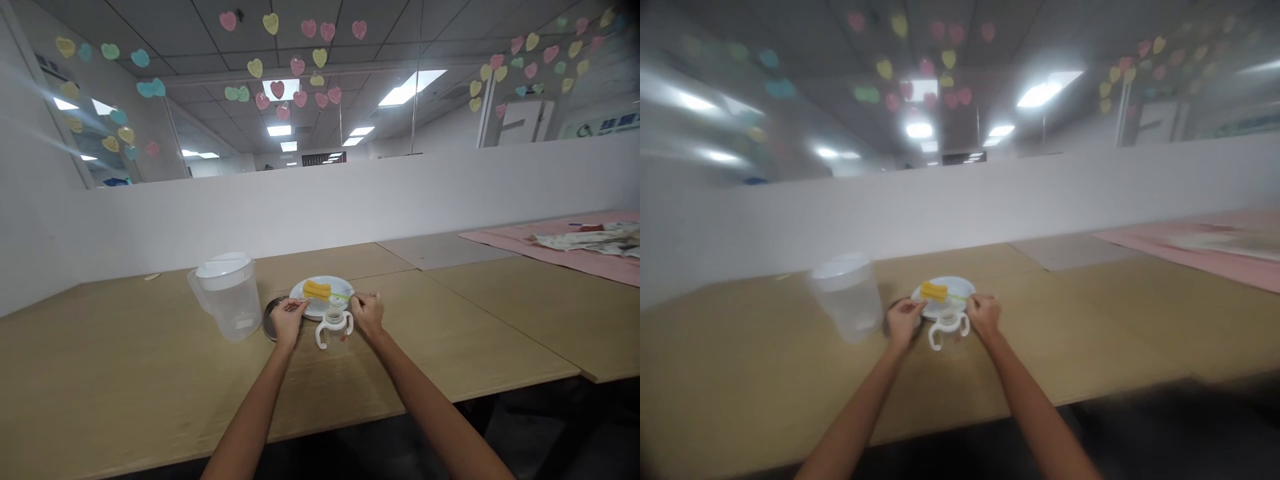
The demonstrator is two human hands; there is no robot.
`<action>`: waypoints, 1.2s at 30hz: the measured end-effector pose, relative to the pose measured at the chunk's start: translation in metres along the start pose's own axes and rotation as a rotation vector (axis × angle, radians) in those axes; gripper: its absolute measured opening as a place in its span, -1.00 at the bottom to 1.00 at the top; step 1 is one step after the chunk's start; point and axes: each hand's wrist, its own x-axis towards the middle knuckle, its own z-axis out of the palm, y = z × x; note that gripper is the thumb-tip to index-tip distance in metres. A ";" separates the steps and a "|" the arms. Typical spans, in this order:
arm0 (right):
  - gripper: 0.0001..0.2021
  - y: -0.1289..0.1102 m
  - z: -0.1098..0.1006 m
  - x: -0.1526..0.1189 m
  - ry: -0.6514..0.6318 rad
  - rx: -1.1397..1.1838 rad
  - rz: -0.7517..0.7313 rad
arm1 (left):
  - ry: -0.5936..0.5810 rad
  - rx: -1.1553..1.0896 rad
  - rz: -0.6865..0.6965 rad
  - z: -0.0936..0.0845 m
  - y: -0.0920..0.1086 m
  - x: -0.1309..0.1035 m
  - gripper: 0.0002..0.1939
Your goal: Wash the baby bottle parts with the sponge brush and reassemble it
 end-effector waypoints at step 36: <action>-0.73 0.002 0.001 -0.003 -0.052 -0.027 -0.057 | -0.107 0.194 0.118 -0.005 -0.001 -0.003 -0.65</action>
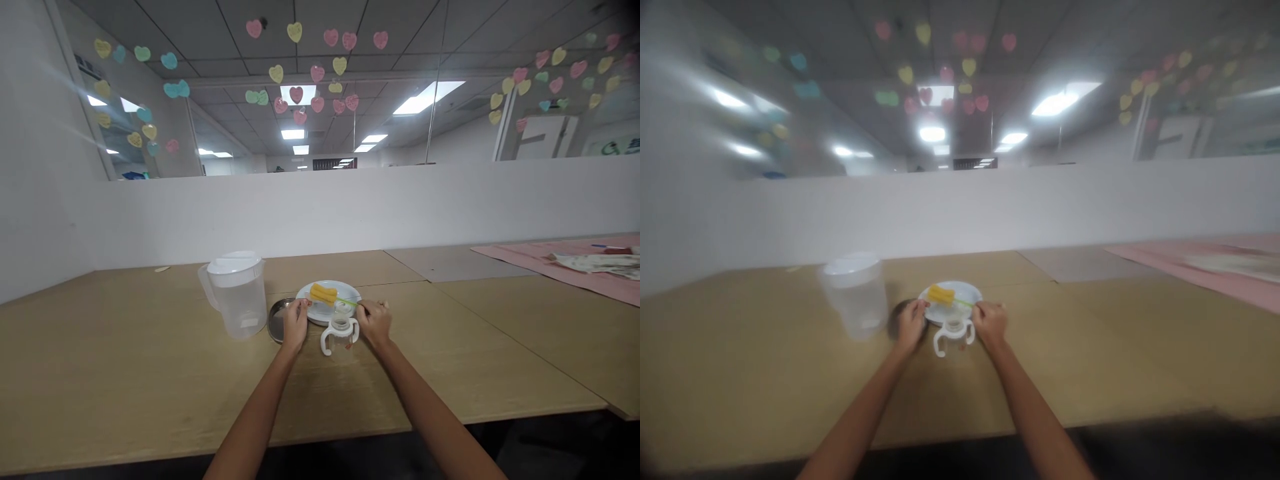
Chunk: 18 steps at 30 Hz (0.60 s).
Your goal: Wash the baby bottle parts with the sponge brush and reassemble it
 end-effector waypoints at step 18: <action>-0.76 0.000 0.002 0.000 0.015 0.031 0.004 | -0.031 0.066 0.113 0.005 -0.013 -0.003 -0.85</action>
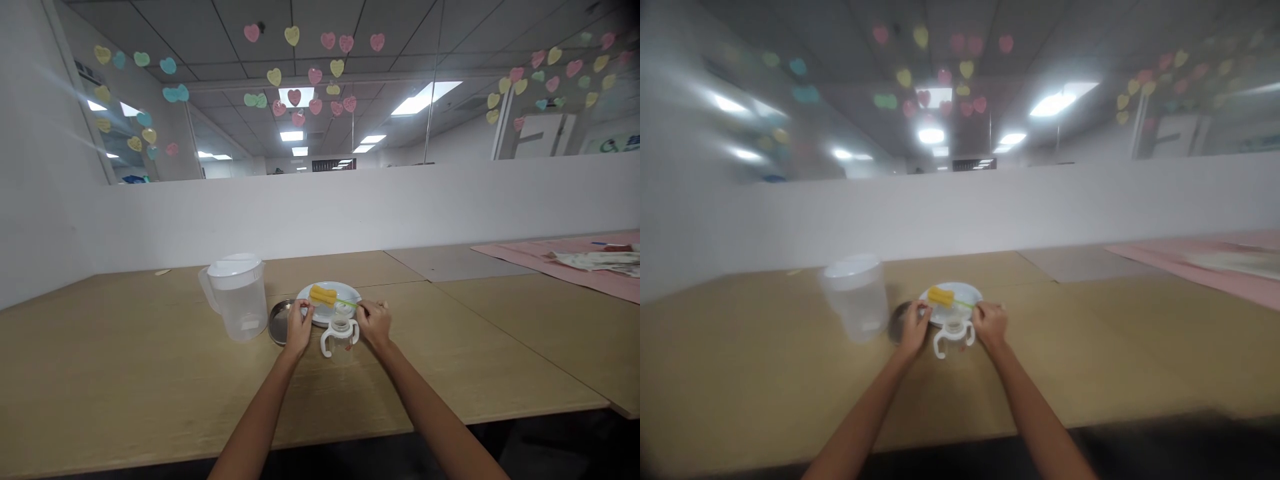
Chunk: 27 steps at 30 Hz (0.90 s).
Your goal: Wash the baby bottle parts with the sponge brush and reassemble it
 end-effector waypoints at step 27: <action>-0.74 0.001 -0.007 0.002 0.196 0.032 -0.106 | -0.046 0.236 0.065 -0.006 0.010 -0.002 -0.85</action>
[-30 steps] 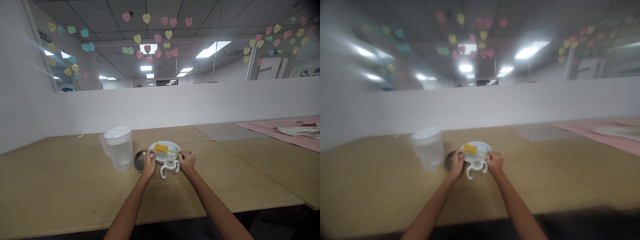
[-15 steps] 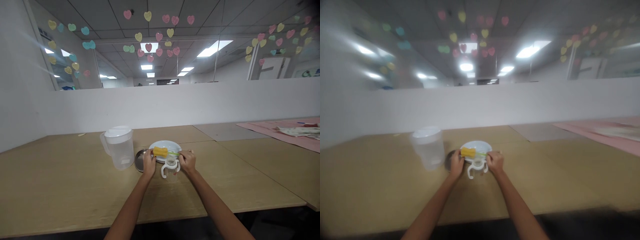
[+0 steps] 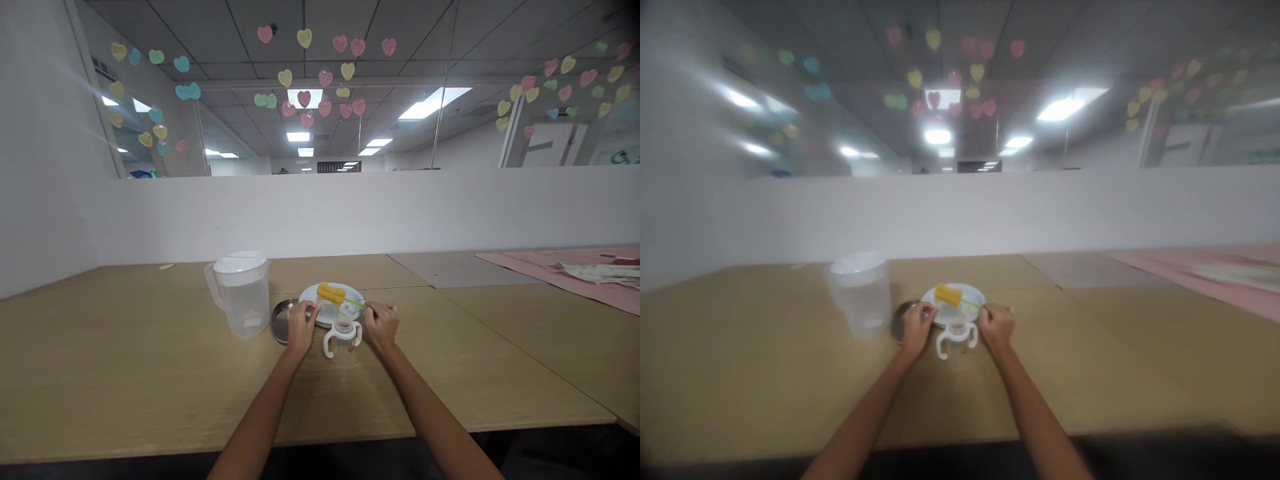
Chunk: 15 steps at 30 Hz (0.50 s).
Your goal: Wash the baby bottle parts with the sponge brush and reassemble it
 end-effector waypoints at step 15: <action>-0.72 -0.002 0.002 0.000 -0.086 -0.064 -0.017 | 0.075 -0.059 0.074 -0.003 0.004 -0.001 -0.93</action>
